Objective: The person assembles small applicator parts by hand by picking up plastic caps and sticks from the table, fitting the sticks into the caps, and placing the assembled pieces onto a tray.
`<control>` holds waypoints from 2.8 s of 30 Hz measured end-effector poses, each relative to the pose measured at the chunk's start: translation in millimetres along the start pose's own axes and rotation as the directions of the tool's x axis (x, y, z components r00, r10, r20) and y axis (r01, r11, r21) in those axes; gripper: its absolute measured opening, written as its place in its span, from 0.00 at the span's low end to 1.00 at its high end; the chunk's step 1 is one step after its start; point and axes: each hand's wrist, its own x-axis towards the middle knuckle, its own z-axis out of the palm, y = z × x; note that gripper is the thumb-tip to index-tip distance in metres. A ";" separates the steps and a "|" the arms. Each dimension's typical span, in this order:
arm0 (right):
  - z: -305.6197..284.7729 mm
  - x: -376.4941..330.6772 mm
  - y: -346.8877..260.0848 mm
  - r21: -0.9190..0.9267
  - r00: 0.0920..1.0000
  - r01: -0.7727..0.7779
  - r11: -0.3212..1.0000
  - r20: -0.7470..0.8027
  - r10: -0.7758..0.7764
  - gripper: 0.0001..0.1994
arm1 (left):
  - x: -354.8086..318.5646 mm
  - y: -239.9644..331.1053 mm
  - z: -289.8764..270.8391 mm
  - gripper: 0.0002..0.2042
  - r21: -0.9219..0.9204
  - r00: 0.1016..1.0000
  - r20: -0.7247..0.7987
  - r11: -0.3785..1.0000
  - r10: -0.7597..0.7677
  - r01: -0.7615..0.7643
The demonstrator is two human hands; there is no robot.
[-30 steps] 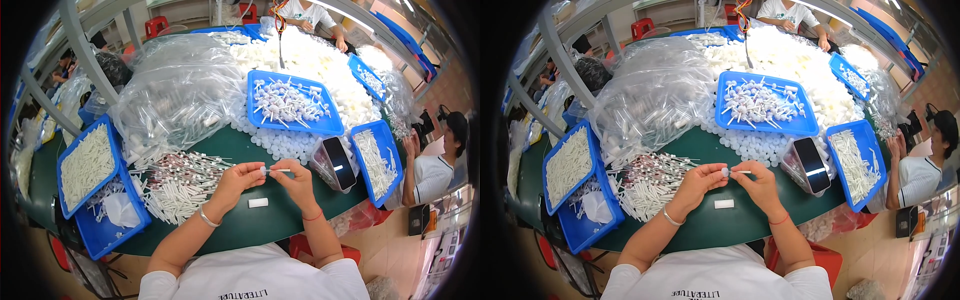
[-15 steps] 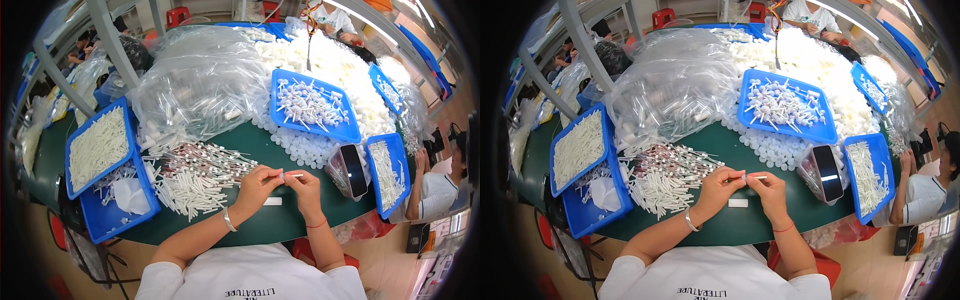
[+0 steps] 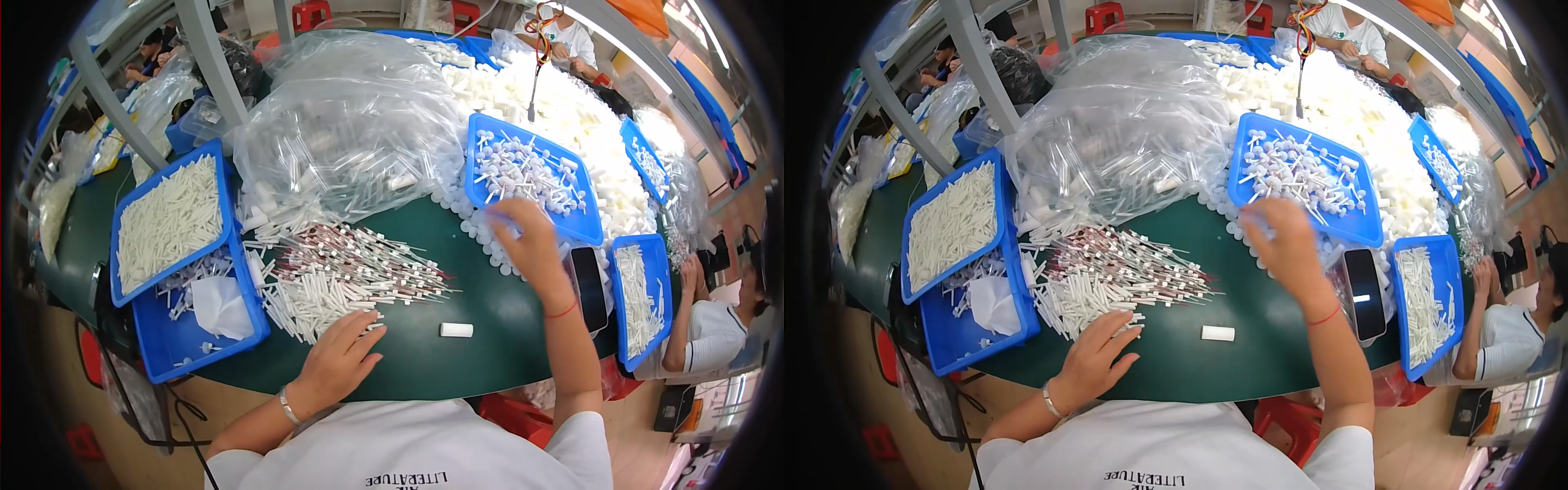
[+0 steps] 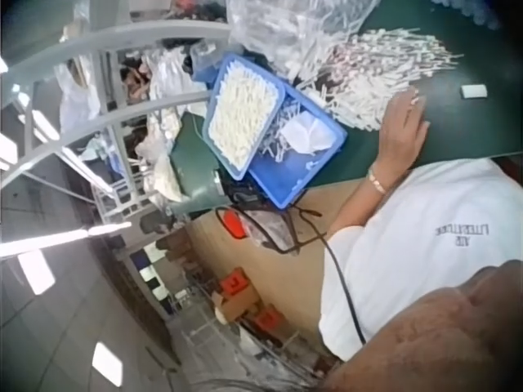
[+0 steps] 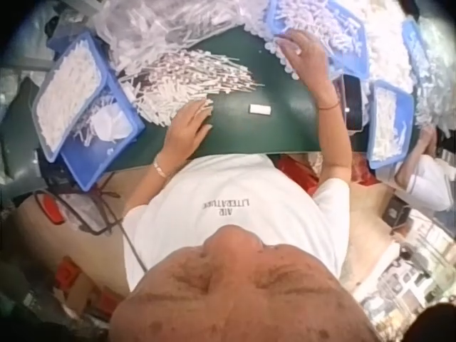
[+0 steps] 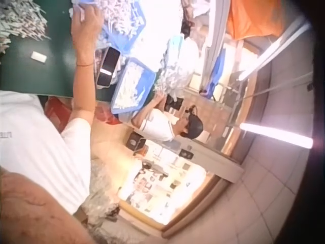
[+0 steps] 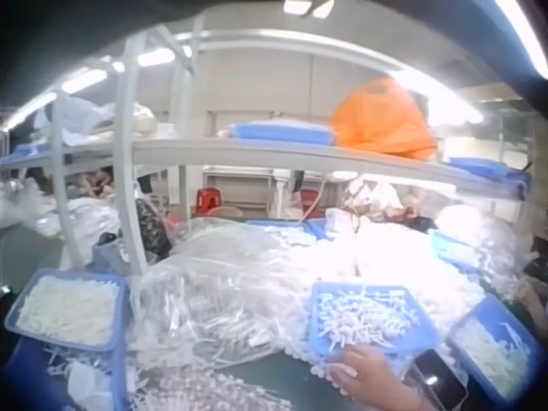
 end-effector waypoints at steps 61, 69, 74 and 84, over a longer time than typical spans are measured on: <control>33.4 -71.9 -60.5 0.337 0.943 -0.279 0.899 0.274 0.190 0.05 | 67.3 -3.1 41.2 0.09 -0.709 0.927 0.058 0.638 -0.371 0.300; 29.6 -72.5 -61.8 0.194 0.954 0.024 0.981 0.288 -0.080 0.11 | 67.9 2.6 36.9 0.06 -0.429 0.971 -0.060 0.884 -0.233 0.185; 29.3 -77.2 -63.2 0.152 0.931 -0.039 0.988 0.363 -0.019 0.20 | 72.4 2.8 35.1 0.06 -0.365 0.991 -0.034 0.925 -0.130 0.109; 38.5 -81.5 -20.0 0.131 0.985 -0.085 0.988 0.160 0.064 0.07 | 131.3 6.0 38.6 0.10 -0.399 0.983 0.141 0.902 -0.118 0.166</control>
